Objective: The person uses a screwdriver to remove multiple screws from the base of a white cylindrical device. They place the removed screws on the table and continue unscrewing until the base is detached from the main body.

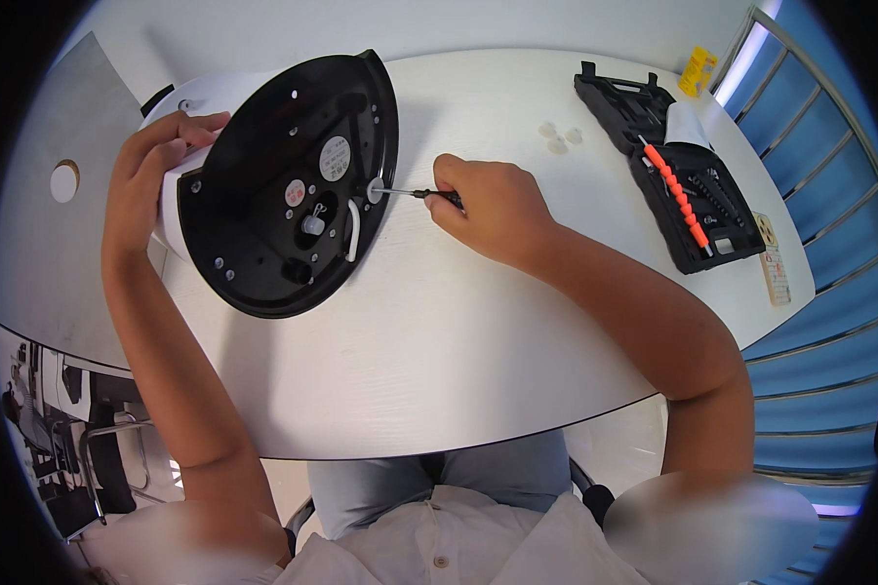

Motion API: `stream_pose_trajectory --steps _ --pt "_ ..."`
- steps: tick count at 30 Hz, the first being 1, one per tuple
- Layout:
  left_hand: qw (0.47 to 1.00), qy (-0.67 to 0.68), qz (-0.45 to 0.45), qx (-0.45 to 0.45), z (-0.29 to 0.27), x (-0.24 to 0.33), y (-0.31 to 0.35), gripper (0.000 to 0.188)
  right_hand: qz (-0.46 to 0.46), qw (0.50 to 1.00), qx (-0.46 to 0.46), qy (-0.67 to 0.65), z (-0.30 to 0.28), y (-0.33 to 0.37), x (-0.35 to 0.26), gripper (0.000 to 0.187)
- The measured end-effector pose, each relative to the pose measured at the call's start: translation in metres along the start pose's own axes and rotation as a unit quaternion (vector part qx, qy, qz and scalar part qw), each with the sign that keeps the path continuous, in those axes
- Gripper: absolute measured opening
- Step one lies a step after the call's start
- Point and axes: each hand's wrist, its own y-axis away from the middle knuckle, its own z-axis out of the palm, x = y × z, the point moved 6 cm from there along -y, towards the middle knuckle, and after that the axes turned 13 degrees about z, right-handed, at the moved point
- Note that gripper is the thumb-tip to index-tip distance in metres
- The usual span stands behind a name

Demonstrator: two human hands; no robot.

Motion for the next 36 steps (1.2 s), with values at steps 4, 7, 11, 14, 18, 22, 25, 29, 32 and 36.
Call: stream_pose_trajectory --steps 4,7,11,14,18,22,25,29,32,36 --pt "1.0 0.007 -0.01 0.001 0.001 -0.001 0.0 0.028 -0.045 0.996 0.049 0.055 0.001 0.007 -0.008 0.019" --pt "1.0 0.011 -0.01 -0.004 0.004 0.002 -0.001 0.028 -0.027 0.998 0.047 0.041 0.005 0.012 -0.011 0.019" --pt "1.0 0.016 0.001 -0.012 0.005 0.003 -0.001 0.027 0.057 0.996 -0.054 -0.04 0.011 0.006 -0.003 0.023" --pt "1.0 0.021 0.013 -0.017 0.007 0.005 -0.003 0.026 0.069 0.988 -0.117 -0.079 0.02 -0.006 0.014 0.027" --pt "1.0 0.011 -0.003 -0.009 0.006 0.006 -0.001 0.025 0.093 0.959 -0.197 -0.181 0.022 -0.008 0.017 0.031" --pt "1.0 0.002 0.002 -0.004 0.008 0.011 0.001 0.024 0.147 0.946 -0.256 -0.131 0.013 -0.005 0.012 0.026" --pt "1.0 0.007 0.015 -0.009 0.011 0.013 -0.001 0.024 0.025 0.99 -0.134 -0.022 0.015 -0.01 0.013 0.022" --pt "0.999 -0.004 0.035 -0.034 0.009 0.011 -0.003 0.024 -0.102 0.976 0.012 0.191 0.016 0.001 -0.001 0.014" --pt "0.999 0.003 0.032 -0.038 0.01 0.013 -0.004 0.025 -0.196 0.937 0.097 0.272 0.015 0.008 -0.009 0.012" --pt "0.999 -0.005 0.022 -0.027 0.013 0.014 -0.004 0.025 -0.156 0.972 0.132 0.119 0.003 0.008 -0.01 0.013"
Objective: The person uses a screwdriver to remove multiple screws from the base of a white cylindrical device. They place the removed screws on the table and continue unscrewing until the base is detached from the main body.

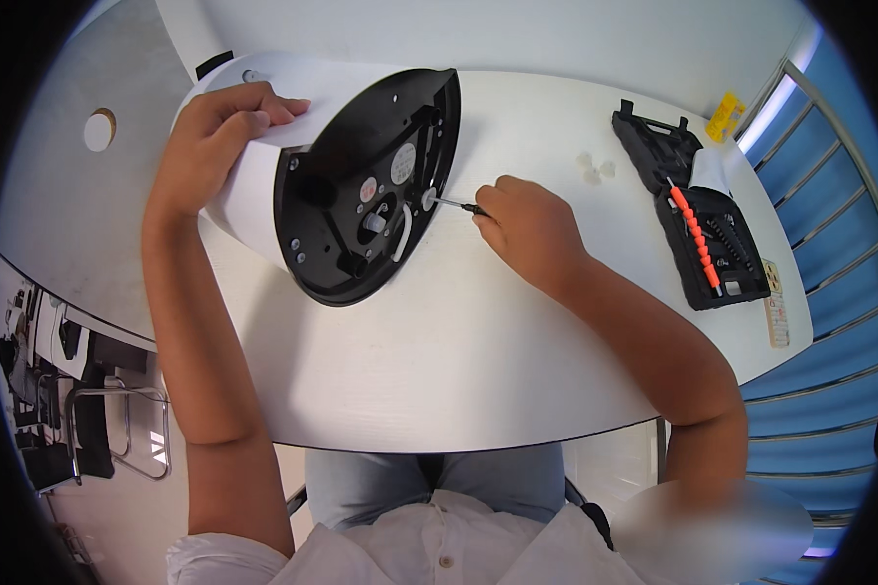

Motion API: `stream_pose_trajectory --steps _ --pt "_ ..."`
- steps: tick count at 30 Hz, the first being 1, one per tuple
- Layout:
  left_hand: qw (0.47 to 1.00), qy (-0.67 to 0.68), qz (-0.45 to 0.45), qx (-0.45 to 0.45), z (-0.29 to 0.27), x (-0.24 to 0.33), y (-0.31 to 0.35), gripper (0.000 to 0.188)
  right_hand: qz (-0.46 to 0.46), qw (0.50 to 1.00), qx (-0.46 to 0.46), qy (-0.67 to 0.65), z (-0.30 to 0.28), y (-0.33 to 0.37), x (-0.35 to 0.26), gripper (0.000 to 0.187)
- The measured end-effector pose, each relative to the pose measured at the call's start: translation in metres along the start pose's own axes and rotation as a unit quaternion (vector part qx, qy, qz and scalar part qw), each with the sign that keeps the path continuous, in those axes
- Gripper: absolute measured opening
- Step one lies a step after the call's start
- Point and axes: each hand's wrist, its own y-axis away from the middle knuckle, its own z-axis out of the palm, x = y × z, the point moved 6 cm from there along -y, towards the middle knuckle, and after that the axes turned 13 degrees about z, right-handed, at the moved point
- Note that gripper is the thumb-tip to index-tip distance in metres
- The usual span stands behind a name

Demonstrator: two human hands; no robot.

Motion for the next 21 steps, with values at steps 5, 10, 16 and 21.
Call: stream_pose_trajectory --steps 5,10,16,21 --pt "1.0 0.004 -0.014 0.01 -0.002 0.0 0.004 0.025 0.209 0.939 -0.227 -0.151 0.008 -0.007 0.012 0.025" --pt "1.0 -0.007 -0.008 0.008 -0.002 0.003 0.001 0.026 0.231 0.915 -0.282 -0.171 0.022 -0.005 0.021 0.028" --pt "1.0 0.002 -0.008 0.006 0.0 0.001 0.001 0.026 0.093 0.985 -0.143 0.002 0.014 0.0 0.006 0.021" --pt "1.0 0.004 -0.018 0.007 0.0 0.002 0.001 0.026 -0.074 0.986 -0.004 0.148 0.009 0.008 -0.01 0.015"
